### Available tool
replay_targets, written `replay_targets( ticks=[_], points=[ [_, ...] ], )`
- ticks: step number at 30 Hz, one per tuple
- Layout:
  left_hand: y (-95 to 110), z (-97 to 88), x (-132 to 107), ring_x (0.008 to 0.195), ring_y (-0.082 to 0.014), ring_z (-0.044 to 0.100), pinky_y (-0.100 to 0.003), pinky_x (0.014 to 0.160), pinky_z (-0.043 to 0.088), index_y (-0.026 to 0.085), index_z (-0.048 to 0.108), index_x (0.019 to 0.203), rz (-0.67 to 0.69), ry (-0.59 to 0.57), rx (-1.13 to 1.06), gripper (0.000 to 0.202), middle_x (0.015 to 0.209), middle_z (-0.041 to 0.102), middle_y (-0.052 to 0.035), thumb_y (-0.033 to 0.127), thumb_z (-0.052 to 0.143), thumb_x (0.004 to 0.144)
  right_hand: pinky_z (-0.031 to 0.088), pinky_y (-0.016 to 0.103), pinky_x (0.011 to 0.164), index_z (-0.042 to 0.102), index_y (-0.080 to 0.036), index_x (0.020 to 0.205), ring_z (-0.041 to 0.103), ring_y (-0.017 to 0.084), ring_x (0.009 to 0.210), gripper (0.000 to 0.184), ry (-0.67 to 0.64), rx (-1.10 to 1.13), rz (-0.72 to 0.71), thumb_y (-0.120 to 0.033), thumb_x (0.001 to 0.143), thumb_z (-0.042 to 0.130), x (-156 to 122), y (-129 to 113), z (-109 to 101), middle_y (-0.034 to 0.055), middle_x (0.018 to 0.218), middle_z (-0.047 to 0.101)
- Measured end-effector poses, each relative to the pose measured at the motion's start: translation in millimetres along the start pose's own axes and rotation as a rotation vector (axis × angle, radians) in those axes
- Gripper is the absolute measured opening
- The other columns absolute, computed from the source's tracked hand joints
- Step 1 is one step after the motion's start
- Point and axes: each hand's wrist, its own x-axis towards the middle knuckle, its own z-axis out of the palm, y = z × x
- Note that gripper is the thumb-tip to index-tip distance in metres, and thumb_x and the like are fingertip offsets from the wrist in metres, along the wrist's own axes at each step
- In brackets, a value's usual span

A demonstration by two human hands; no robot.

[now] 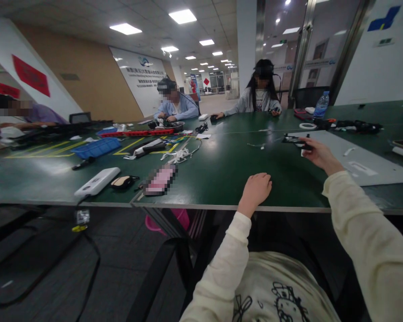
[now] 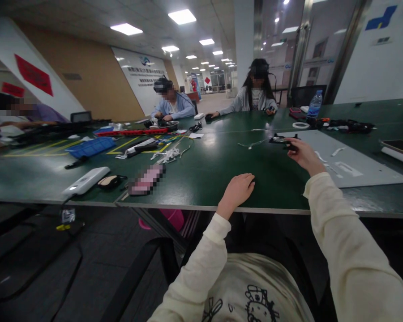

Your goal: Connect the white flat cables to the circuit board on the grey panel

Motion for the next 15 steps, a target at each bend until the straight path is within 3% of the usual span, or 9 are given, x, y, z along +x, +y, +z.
replay_targets(
  ticks=[4,8,10,15],
  points=[
    [2.3,-6.0,0.5,0.107,-0.0188,0.060,-0.032,0.095,0.047,0.016,0.059,0.117,0.001,0.102,-0.016,0.030,0.117,0.064,-0.0078,0.021,0.037,0.098,0.051,0.019,0.057,0.068,-0.025,0.110,0.056,0.010,0.068,0.031,-0.344,-0.152,0.156,-0.030,0.080,0.065,-21.3,9.4,41.1,0.0021,0.090,0.066],
    [4.2,-10.8,0.0,0.108,-0.0197,0.058,-0.033,0.097,0.046,0.015,0.058,0.118,-0.013,0.145,-0.027,0.030,0.118,0.062,-0.0090,0.019,0.037,0.097,0.058,0.025,0.070,0.066,-0.029,0.119,0.062,0.012,0.076,0.035,-0.673,-0.275,0.241,-0.040,0.087,0.062,-43.7,15.3,71.8,0.0027,0.099,0.067],
    [4.3,-10.4,-0.6,0.110,-0.0199,0.057,-0.034,0.099,0.045,0.015,0.057,0.119,0.003,0.136,-0.032,0.030,0.119,0.060,-0.0093,0.018,0.038,0.096,0.060,0.027,0.074,0.065,-0.028,0.120,0.064,0.012,0.074,0.036,-0.693,-0.354,0.241,-0.042,0.087,0.063,-48.1,18.2,76.7,0.0028,0.096,0.066],
    [3.0,-5.4,-1.8,0.115,-0.0212,0.054,-0.035,0.101,0.044,0.016,0.052,0.125,0.035,0.083,-0.035,0.033,0.123,0.058,-0.0097,0.019,0.044,0.094,0.061,0.029,0.071,0.063,-0.027,0.119,0.069,0.016,0.073,0.038,-0.571,-0.489,0.152,-0.041,0.084,0.067,-45.6,20.9,72.5,0.0035,0.087,0.067]
  ],
)
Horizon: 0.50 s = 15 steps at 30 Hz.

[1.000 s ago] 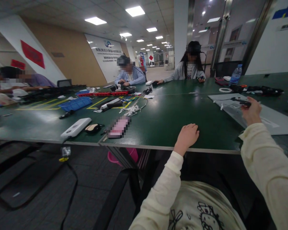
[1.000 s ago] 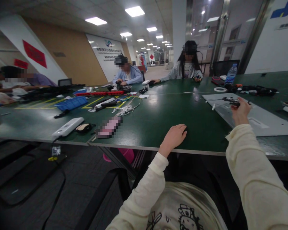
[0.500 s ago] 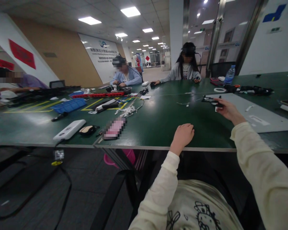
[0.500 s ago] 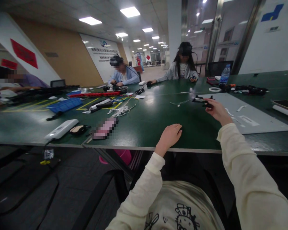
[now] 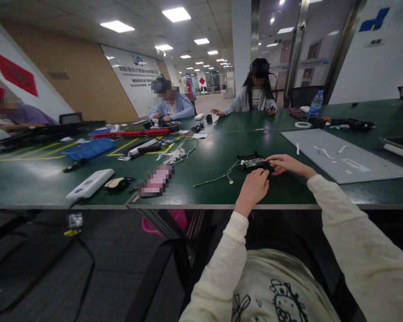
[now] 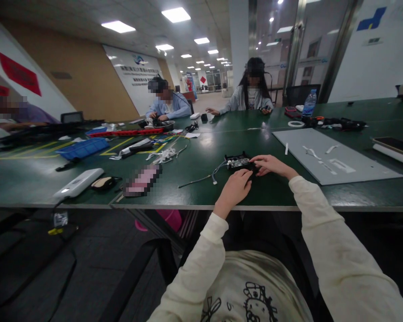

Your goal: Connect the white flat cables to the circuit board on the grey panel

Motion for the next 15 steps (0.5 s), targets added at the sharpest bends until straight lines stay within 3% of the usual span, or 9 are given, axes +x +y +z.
replay_targets(
  ticks=[8,11,15],
  points=[
    [-0.3,-0.2,-0.3,0.103,-0.0195,0.060,-0.032,0.091,0.049,0.019,0.050,0.124,-0.011,-0.027,0.012,0.030,0.116,0.059,-0.0075,0.020,0.043,0.095,0.056,0.024,0.062,0.059,-0.018,0.127,0.069,0.017,0.067,0.054,0.006,-0.144,-0.082,-0.043,0.079,0.069,-4.4,-4.3,7.4,0.0020,0.070,0.066],
    [1.1,-1.9,0.2,0.100,-0.0196,0.060,-0.033,0.089,0.049,0.020,0.051,0.120,-0.028,-0.031,0.041,0.026,0.111,0.060,-0.0070,0.021,0.042,0.096,0.052,0.024,0.055,0.062,-0.016,0.123,0.065,0.015,0.056,0.050,0.021,-0.239,-0.159,-0.045,0.083,0.061,-4.2,-1.8,9.3,0.0003,0.065,0.063],
    [1.5,-1.5,0.6,0.099,-0.0212,0.059,-0.033,0.086,0.050,0.017,0.053,0.115,-0.054,-0.045,0.074,0.022,0.105,0.059,-0.0081,0.022,0.042,0.095,0.048,0.024,0.055,0.068,-0.016,0.111,0.060,0.013,0.048,0.039,0.169,-0.489,-0.302,-0.042,0.087,0.053,-2.7,3.9,4.3,-0.0011,0.057,0.061]
  ],
)
